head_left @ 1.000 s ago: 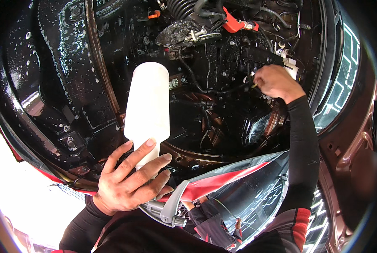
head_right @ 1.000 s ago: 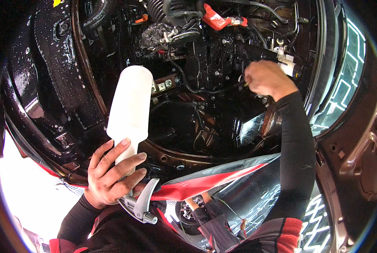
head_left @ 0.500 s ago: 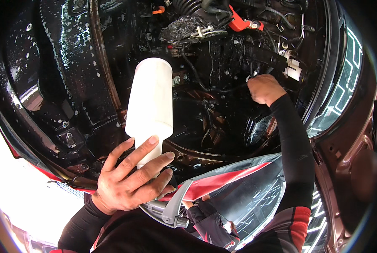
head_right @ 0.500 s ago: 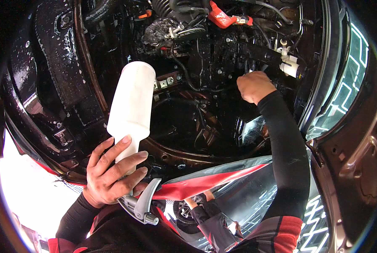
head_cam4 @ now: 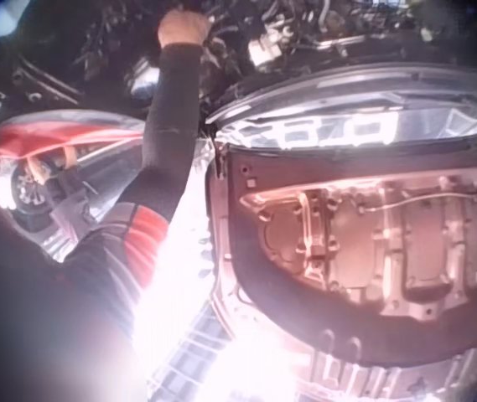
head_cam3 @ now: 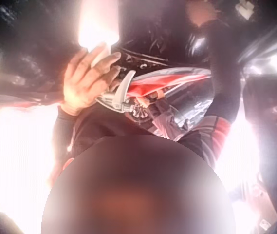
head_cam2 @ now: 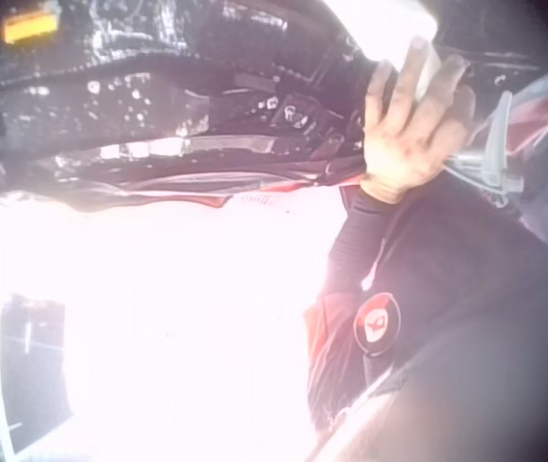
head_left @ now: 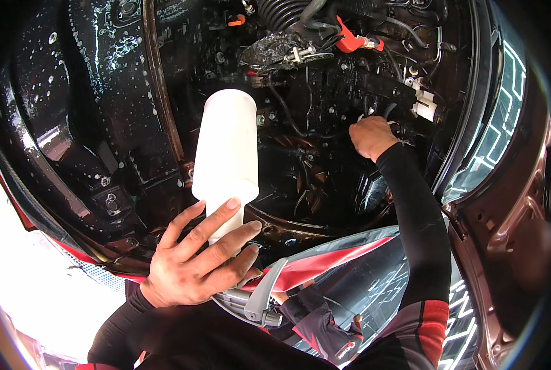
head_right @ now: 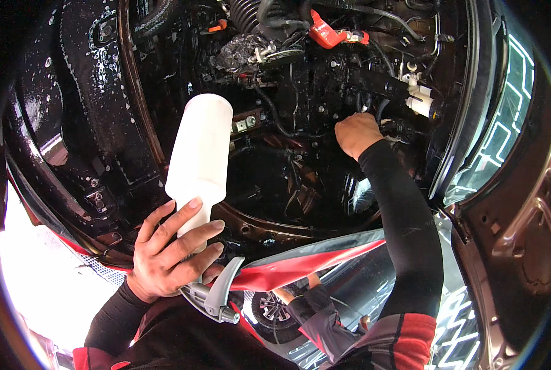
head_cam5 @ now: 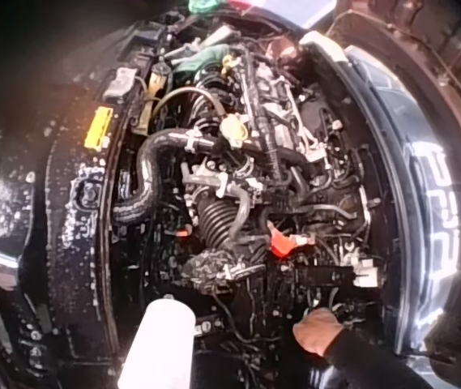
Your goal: The person sprays cleaning solution from a white spray bottle onto the car engine bay and scrubs various components with a small brush. The person repeatedly sprays and scrubs different areas of the engine bay, including hoses, the battery, and surrounding surfaces.
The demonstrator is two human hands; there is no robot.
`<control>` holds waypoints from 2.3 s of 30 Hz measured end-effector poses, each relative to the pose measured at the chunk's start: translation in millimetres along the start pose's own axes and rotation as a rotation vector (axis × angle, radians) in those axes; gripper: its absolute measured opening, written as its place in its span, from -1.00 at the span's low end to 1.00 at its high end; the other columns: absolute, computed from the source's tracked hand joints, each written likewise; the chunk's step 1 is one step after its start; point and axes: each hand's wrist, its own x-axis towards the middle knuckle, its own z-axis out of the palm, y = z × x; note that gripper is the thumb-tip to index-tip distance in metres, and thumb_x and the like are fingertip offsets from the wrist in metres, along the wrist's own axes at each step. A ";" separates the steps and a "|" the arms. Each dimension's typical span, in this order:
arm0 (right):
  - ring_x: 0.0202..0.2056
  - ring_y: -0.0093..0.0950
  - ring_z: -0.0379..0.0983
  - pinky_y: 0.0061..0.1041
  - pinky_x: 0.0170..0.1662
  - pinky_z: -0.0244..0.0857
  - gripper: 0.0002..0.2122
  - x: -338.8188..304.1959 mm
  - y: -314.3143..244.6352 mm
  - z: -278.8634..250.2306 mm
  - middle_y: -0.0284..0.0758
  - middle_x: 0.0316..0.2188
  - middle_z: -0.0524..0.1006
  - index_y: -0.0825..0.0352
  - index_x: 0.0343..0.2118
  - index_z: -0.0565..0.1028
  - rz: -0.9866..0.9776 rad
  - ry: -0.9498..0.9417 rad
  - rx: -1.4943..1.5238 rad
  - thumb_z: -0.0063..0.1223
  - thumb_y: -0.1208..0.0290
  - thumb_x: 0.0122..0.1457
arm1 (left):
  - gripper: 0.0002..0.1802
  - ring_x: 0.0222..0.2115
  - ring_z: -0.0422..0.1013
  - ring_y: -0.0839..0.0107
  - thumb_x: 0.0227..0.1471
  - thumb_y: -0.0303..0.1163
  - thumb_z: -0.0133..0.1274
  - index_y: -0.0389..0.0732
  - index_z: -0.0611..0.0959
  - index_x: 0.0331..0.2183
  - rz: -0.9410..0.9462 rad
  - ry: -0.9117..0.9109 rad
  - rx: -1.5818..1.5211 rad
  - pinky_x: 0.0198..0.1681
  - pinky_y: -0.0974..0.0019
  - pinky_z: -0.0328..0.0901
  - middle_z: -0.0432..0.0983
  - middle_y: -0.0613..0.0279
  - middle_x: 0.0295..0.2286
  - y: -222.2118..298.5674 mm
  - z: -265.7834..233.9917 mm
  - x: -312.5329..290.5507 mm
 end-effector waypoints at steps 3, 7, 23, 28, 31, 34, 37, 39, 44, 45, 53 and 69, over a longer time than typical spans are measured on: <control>-0.15 -0.14 0.76 -0.11 -0.05 0.58 -0.82 1.5 2.5 1.3 -0.19 -0.29 0.79 0.28 -0.35 0.75 0.095 0.132 0.020 0.11 0.41 0.24 | -0.79 0.29 0.53 0.17 0.14 -0.21 0.39 0.17 0.71 -0.19 -0.003 0.000 -0.002 0.31 -0.08 0.43 0.69 0.51 0.12 -0.6 -0.4 0.4; -0.14 -0.08 0.74 -0.07 -0.02 0.57 -0.86 -16.1 3.6 -24.2 -0.10 -0.31 0.76 0.32 -0.36 0.73 0.072 0.095 0.124 0.19 0.42 0.16 | -0.81 0.28 0.54 0.17 0.15 -0.21 0.38 0.17 0.71 -0.18 0.003 0.012 0.003 0.30 -0.07 0.45 0.70 0.52 0.11 -2.1 -0.1 2.1; -0.04 0.03 0.69 -0.03 0.09 0.52 -0.83 -18.6 11.6 -26.4 0.00 -0.20 0.74 0.36 -0.29 0.73 0.042 0.098 0.353 0.18 0.46 0.12 | -0.75 0.29 0.53 0.14 0.15 -0.04 0.39 0.17 0.70 -0.19 0.006 -0.015 0.027 0.28 -0.08 0.45 0.70 0.53 0.10 -1.1 0.0 1.8; -0.06 0.03 0.70 -0.03 0.02 0.56 -0.82 -20.8 15.8 -37.2 0.00 -0.21 0.75 0.39 -0.28 0.73 0.008 -0.067 0.408 0.20 0.43 0.14 | -0.72 0.29 0.52 0.12 0.15 0.02 0.39 0.16 0.70 -0.20 0.023 -0.033 0.026 0.28 -0.09 0.45 0.71 0.51 0.10 -2.0 -1.7 2.0; -0.06 0.04 0.70 -0.04 0.03 0.56 -0.81 -15.8 13.0 -35.8 0.01 -0.18 0.74 0.37 -0.24 0.74 0.103 -0.008 0.314 0.20 0.43 0.16 | -0.71 0.30 0.52 0.13 0.16 0.04 0.38 0.16 0.70 -0.19 0.017 -0.030 0.030 0.29 -0.09 0.44 0.70 0.52 0.11 -1.5 -0.9 2.1; -0.11 0.02 0.70 -0.11 -0.04 0.57 -0.80 -16.6 15.5 -42.0 -0.07 -0.23 0.75 0.33 -0.24 0.74 0.022 -0.003 0.450 0.19 0.44 0.10 | -0.69 0.30 0.51 0.14 0.15 0.05 0.39 0.17 0.69 -0.18 0.023 -0.033 0.030 0.29 -0.08 0.44 0.69 0.52 0.12 -2.5 -1.3 1.5; -0.11 -0.02 0.67 -0.14 -0.05 0.52 -0.78 -24.5 30.5 -65.5 -0.06 -0.24 0.73 0.35 -0.16 0.74 -0.008 -0.066 0.495 0.11 0.43 0.27 | -0.68 0.29 0.52 0.14 0.15 0.06 0.40 0.18 0.69 -0.17 0.025 -0.026 0.042 0.30 -0.08 0.43 0.70 0.52 0.11 -2.6 -0.1 0.5; -0.10 -0.01 0.66 -0.13 -0.04 0.52 -0.79 -36.3 38.8 -80.3 -0.06 -0.21 0.73 0.34 -0.18 0.74 0.147 0.034 0.451 0.09 0.46 0.28 | -0.68 0.29 0.52 0.13 0.15 0.06 0.40 0.18 0.68 -0.17 0.027 -0.029 0.035 0.30 -0.08 0.43 0.70 0.52 0.11 -2.2 0.6 0.5; -0.13 -0.03 0.68 -0.11 -0.03 0.53 -0.83 -34.3 17.7 -74.3 -0.16 -0.28 0.74 0.30 -0.29 0.70 0.067 0.097 0.569 0.21 0.46 0.03 | -0.68 0.29 0.52 0.11 0.15 0.07 0.40 0.17 0.68 -0.18 0.024 -0.039 0.036 0.30 -0.09 0.43 0.70 0.52 0.10 -2.0 -0.7 1.1; -0.10 -0.04 0.67 -0.08 0.00 0.52 -0.84 -33.1 6.9 -64.7 -0.15 -0.28 0.73 0.29 -0.30 0.69 0.015 0.146 0.515 0.21 0.47 0.03 | -0.68 0.29 0.52 0.11 0.15 0.07 0.40 0.17 0.69 -0.18 0.029 -0.035 0.041 0.30 -0.09 0.43 0.70 0.52 0.10 -2.2 -0.7 1.6; -0.12 -0.10 0.66 -0.12 0.02 0.51 -0.86 -64.9 -1.5 -70.5 -0.23 -0.23 0.73 0.26 -0.17 0.71 -0.062 0.333 0.534 0.22 0.50 0.25 | -0.69 0.29 0.52 0.11 0.16 0.09 0.39 0.18 0.71 -0.19 0.009 -0.036 0.032 0.30 -0.10 0.43 0.70 0.52 0.10 -0.6 -0.6 1.0; -0.32 -0.32 0.72 -0.29 -0.22 0.56 -0.88 -56.0 -114.6 -8.9 -0.26 -0.33 0.68 0.30 -0.25 0.67 0.014 0.473 0.094 0.12 0.45 0.25 | -0.69 0.28 0.54 0.10 0.13 0.06 0.41 0.17 0.73 -0.19 0.024 -0.022 0.034 0.29 -0.10 0.44 0.70 0.51 0.10 -2.2 -0.3 1.1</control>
